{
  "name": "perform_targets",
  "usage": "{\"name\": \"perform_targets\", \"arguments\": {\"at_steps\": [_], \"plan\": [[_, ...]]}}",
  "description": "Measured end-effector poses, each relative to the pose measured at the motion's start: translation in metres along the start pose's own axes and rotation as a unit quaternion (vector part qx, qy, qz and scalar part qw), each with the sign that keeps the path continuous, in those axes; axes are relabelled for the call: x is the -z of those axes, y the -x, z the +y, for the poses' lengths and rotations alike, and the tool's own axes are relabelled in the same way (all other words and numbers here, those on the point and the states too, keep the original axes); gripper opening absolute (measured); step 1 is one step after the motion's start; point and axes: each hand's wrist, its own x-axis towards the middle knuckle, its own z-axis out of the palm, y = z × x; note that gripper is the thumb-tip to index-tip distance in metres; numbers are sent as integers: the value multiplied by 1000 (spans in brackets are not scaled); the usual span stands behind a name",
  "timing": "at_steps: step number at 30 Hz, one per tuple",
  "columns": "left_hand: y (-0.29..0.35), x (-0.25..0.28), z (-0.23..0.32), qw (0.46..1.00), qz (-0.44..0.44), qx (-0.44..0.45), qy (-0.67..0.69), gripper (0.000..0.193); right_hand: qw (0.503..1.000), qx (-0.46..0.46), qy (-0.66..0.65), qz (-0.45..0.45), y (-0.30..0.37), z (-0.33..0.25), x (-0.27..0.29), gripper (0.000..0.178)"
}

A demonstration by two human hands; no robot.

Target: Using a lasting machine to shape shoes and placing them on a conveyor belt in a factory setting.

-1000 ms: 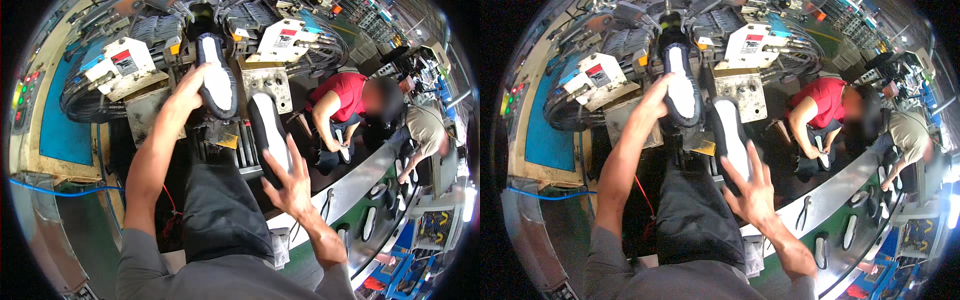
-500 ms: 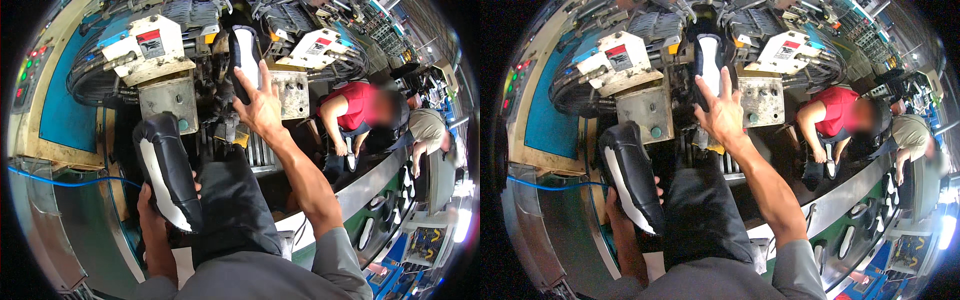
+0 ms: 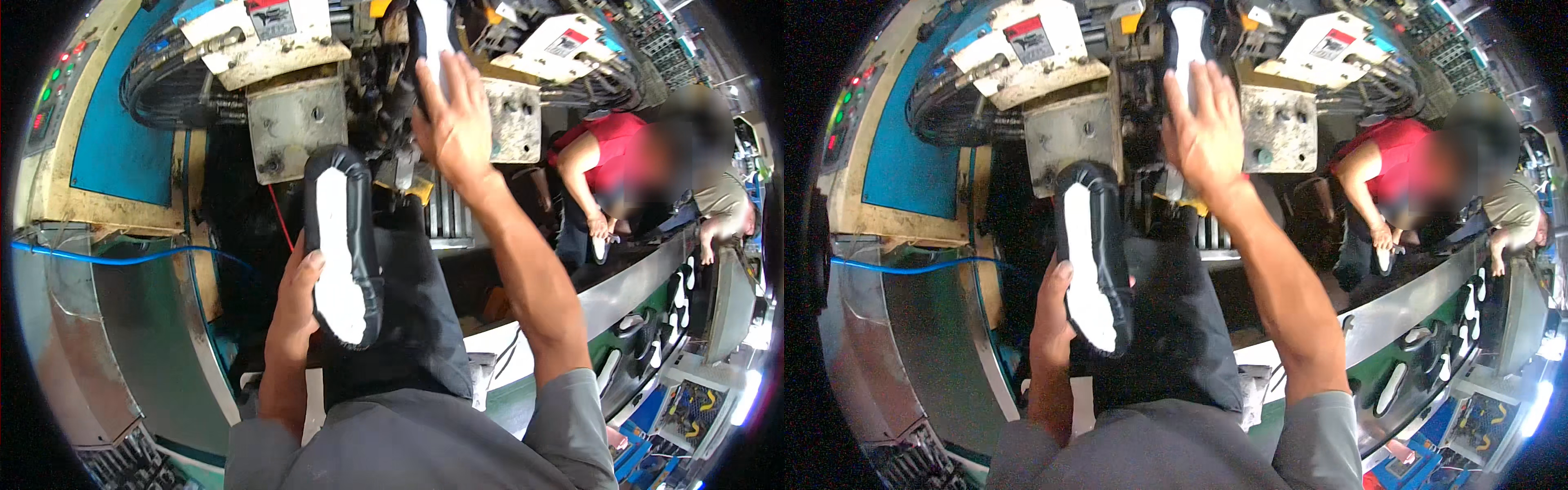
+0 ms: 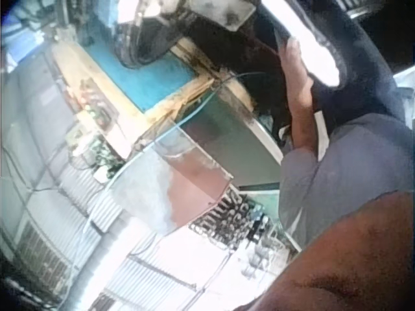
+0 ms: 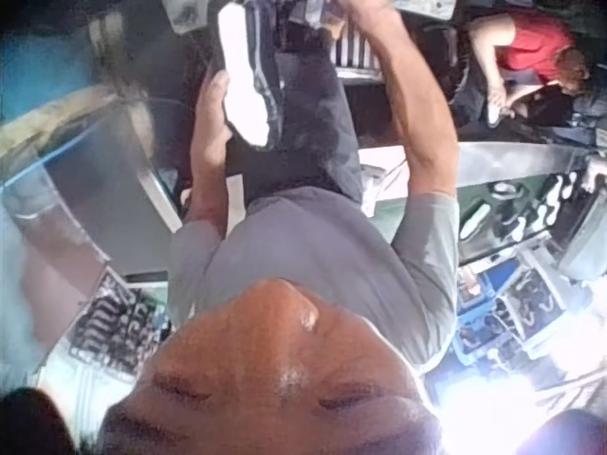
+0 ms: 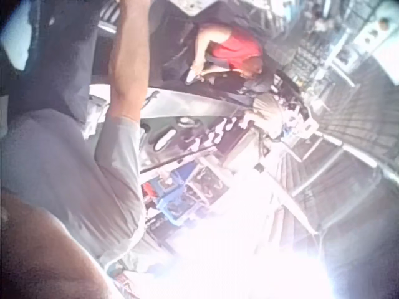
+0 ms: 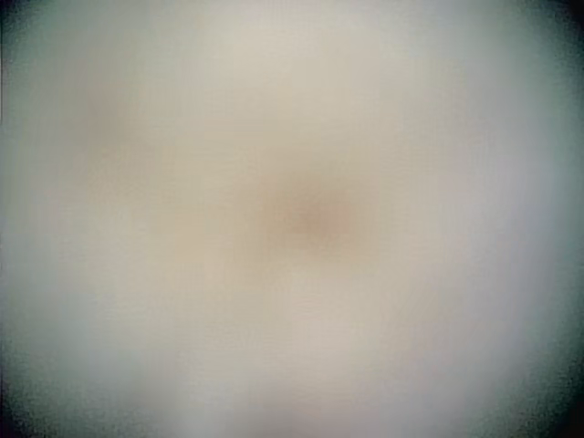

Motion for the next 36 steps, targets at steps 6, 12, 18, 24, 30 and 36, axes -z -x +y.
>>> {"name": "perform_targets", "arguments": {"at_steps": [6, 12, 18, 24, 30, 36], "plan": [[-28, -26, 3, 992, 47, -14, -120, 74, 1000, 20, 17, 11, -47, 22, -34, 65], [-49, -35, 1, 980, 60, 24, -190, 75, 998, -13, -45, -29, -93, 61, -73, 65], [-66, -39, -2, 985, 40, 46, -160, 73, 993, -43, -85, -66, -90, 58, -72, 65], [-68, -56, 3, 980, 16, -46, -193, 71, 987, -56, -128, -78, -74, 52, -53, 64], [-46, -47, 2, 992, 77, -29, -97, 60, 967, -40, -247, 45, 12, -11, -11, 71], [-12, -19, -61, 987, 117, -80, -70, 59, 544, -372, -698, -281, 199, -108, 73, 105]]}}
